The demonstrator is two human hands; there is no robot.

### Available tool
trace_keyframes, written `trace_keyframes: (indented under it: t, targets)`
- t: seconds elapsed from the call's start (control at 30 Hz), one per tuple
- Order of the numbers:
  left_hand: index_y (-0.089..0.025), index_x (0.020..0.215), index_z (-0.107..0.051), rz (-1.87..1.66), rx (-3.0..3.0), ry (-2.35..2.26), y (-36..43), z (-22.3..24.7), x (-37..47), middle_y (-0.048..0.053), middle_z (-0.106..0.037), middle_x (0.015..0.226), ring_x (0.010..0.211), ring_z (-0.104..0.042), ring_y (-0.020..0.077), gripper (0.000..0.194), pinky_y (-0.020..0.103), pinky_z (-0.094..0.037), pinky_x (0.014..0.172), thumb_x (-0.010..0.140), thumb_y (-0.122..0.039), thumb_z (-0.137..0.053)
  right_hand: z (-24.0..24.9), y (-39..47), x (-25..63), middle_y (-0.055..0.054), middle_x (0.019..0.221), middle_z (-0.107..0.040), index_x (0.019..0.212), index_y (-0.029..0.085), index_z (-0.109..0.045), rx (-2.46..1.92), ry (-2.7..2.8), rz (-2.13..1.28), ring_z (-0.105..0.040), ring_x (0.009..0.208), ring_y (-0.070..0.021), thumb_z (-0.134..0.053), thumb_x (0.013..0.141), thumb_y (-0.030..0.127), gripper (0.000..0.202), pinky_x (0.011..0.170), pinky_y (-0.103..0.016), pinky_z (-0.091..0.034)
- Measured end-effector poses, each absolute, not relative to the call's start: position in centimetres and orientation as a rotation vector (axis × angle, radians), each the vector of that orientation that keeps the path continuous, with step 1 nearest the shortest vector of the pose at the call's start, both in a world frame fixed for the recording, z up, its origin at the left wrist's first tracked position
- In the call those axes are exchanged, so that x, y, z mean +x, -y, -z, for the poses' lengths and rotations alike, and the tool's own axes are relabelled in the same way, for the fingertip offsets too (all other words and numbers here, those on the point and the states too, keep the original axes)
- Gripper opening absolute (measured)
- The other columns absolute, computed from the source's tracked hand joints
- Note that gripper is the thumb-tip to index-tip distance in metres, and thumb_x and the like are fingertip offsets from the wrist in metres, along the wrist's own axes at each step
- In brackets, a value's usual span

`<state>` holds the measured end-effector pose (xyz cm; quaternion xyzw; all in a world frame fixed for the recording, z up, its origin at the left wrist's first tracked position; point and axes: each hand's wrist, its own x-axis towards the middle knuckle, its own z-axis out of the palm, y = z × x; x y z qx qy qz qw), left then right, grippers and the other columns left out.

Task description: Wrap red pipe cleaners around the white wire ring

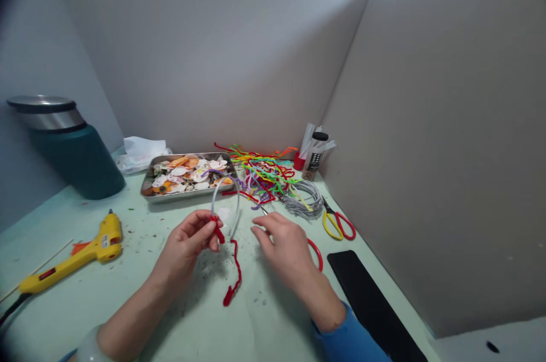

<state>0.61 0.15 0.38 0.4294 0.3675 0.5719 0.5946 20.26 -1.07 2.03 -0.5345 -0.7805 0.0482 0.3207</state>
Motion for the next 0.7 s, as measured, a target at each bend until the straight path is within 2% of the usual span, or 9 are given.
trace_keyframes:
  t: [0.13,0.33,0.5,0.6,0.7]
  targets:
    - [-0.018,0.081,-0.058,-1.308,1.018,-0.799,-0.1,-0.5,0.6,-0.002,-0.061,0.073,0.046,-0.051,0.0077,0.012,0.026,-0.045,0.053,0.074,-0.027,-0.064,-3.4,-0.5,17.1,-0.004,0.089,-0.068,0.093,0.020,-0.067,-1.123,1.986,-0.317,-0.062,0.081,-0.0157,-0.053,0.086,0.022,0.016,0.074,-0.027,-0.046]
    - [-0.018,0.083,-0.059,-1.254,1.046,-0.771,-0.3,-0.5,0.6,-0.003,-0.059,0.069,0.045,-0.048,0.0078,0.012,0.028,-0.048,0.053,0.077,-0.027,-0.062,-3.7,-2.2,15.0,-0.002,0.076,-0.064,0.082,0.017,-0.067,-1.014,1.848,-0.696,-0.059,0.071,-0.0126,-0.054,0.084,0.021,0.013,0.064,-0.023,-0.046]
    - [-0.016,0.084,-0.058,-1.242,1.073,-0.798,-0.3,-0.7,0.8,-0.005,-0.054,0.051,0.043,-0.049,0.0096,0.013,0.025,-0.046,0.051,0.078,-0.027,-0.061,-2.6,-2.5,14.9,0.000,0.072,-0.059,0.082,0.016,-0.064,-0.869,1.627,-1.086,-0.057,0.063,-0.0107,-0.056,0.081,0.025,0.012,0.060,-0.023,-0.046]
    - [-0.017,0.084,-0.054,-1.267,1.032,-0.771,-0.3,-0.6,0.8,-0.003,-0.060,0.060,0.042,-0.050,0.0090,0.015,0.026,-0.047,0.049,0.077,-0.026,-0.063,-2.2,-2.4,14.8,0.001,0.070,-0.056,0.079,0.016,-0.065,-0.826,1.523,-1.204,-0.054,0.060,-0.0100,-0.060,0.078,0.025,0.010,0.057,-0.022,-0.045]
    - [-0.018,0.081,-0.050,-1.256,1.000,-0.714,-0.2,-0.6,0.9,-0.005,-0.060,0.060,0.038,-0.048,0.0080,0.017,0.026,-0.046,0.047,0.076,-0.025,-0.065,-2.0,-2.3,14.8,0.002,0.067,-0.053,0.073,0.016,-0.065,-0.808,1.453,-1.279,-0.052,0.059,-0.0094,-0.062,0.075,0.023,0.008,0.057,-0.022,-0.044]
